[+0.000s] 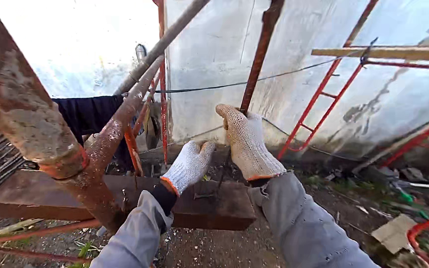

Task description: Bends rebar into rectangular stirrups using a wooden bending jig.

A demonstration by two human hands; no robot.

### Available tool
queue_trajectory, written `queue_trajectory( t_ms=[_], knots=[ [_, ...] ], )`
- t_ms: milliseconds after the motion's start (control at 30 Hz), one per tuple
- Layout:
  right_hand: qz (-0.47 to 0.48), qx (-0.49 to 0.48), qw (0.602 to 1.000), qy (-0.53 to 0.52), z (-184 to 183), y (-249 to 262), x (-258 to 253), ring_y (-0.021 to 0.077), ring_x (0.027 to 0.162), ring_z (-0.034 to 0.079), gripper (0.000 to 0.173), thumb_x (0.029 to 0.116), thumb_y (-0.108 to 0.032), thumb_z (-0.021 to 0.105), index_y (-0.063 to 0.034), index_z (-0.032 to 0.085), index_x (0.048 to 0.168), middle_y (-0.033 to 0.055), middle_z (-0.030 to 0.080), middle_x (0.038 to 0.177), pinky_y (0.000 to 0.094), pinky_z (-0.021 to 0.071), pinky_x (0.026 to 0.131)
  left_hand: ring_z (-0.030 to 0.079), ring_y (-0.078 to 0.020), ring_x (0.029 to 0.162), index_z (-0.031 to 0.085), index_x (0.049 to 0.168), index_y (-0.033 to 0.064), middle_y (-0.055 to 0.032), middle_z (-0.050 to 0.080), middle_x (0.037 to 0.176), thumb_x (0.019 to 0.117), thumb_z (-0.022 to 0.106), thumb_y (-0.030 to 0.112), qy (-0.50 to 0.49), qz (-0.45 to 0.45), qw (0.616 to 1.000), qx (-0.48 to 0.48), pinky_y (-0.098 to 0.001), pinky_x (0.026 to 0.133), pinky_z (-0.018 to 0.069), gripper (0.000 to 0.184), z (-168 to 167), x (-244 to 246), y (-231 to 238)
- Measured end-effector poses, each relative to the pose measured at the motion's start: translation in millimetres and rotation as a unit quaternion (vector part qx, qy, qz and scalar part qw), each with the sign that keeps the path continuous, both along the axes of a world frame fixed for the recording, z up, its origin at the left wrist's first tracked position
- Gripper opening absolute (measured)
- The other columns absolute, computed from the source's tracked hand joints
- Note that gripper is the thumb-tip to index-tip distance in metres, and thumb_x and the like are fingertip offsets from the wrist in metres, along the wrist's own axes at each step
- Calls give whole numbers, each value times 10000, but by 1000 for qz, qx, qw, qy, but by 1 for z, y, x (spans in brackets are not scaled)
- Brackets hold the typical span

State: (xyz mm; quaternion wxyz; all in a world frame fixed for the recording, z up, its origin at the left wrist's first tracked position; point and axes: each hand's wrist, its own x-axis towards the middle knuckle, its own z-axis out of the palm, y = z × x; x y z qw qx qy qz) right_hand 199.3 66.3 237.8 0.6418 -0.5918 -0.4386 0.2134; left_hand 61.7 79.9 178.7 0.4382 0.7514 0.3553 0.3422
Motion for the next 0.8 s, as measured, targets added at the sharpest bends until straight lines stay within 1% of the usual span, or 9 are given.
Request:
queue_trajectory(
  t_ms=[133, 267, 367, 433, 500, 600, 700, 733, 800],
  knots=[
    [13, 1, 1000, 26, -7, 11, 0, 54, 407, 359, 368, 979, -269, 636, -174, 544, 635, -68, 407, 494, 255, 289, 410, 465, -158, 459, 619, 824, 87, -45, 484, 586, 1103, 341, 319, 11, 18, 1000, 17, -328, 445, 407, 457, -3, 2, -7],
    [21, -19, 998, 52, -6, 19, 7, 60, 400, 360, 365, 985, -254, 611, -172, 515, 643, -61, 389, 485, 255, 293, 406, 486, -129, 497, 628, 824, 98, -20, 502, 615, 1093, 345, 287, 35, 13, 998, 48, -306, 472, 419, 434, -3, 0, -17],
    [17, -33, 997, 63, -7, 25, 13, 60, 406, 351, 371, 979, -252, 615, -165, 515, 632, -60, 383, 490, 260, 278, 414, 468, -111, 508, 627, 802, 114, 3, 485, 608, 1077, 352, 277, 45, 11, 995, 83, -298, 483, 398, 422, -4, 1, -26],
    [47, -37, 996, 72, -8, 25, 17, 60, 409, 351, 354, 986, -264, 605, -159, 528, 657, -60, 383, 499, 255, 284, 410, 488, -111, 523, 653, 854, 109, 1, 506, 629, 1078, 343, 294, 56, 13, 995, 78, -304, 501, 423, 425, -3, 1, -26],
    [114, -41, 991, 58, -6, 11, 20, 55, 431, 353, 342, 992, -319, 628, -154, 571, 697, -63, 398, 525, 241, 299, 421, 522, -135, 527, 668, 922, 90, -27, 540, 655, 1103, 322, 333, 59, 10, 997, 42, -322, 506, 467, 460, 0, 1, -17],
    [195, -70, 978, -8, 0, -20, 33, 55, 412, 351, 418, 948, -554, 643, -205, 598, 724, -59, 411, 530, 221, 303, 395, 434, -138, 471, 619, 864, 76, -29, 454, 606, 1115, 312, 349, 8, -37, 999, -36, -300, 456, 419, 482, 1, 3, -3],
    [223, -78, 972, 6, 2, -28, 47, 63, 402, 362, 458, 930, -647, 608, -210, 623, 793, -39, 428, 548, 224, 321, 375, 370, -101, 460, 553, 794, 98, 12, 383, 579, 1112, 267, 349, -33, -108, 990, -82, -257, 452, 374, 496, 4, 2, 4],
    [223, -74, 972, 14, 3, -30, 50, 60, 395, 360, 465, 936, -661, 589, -213, 622, 816, -39, 423, 550, 220, 331, 370, 374, -89, 466, 538, 795, 109, 25, 377, 583, 1113, 246, 349, -42, -124, 987, -92, -247, 460, 383, 494, 5, 2, 5],
    [214, -71, 974, 13, 0, -35, 59, 72, 358, 325, 491, 950, -683, 554, -207, 602, 838, -25, 370, 516, 231, 316, 345, 463, -108, 517, 570, 824, 94, 1, 446, 618, 1114, 233, 373, -47, -135, 986, -90, -268, 511, 455, 525, 6, 1, 6]
  ],
)
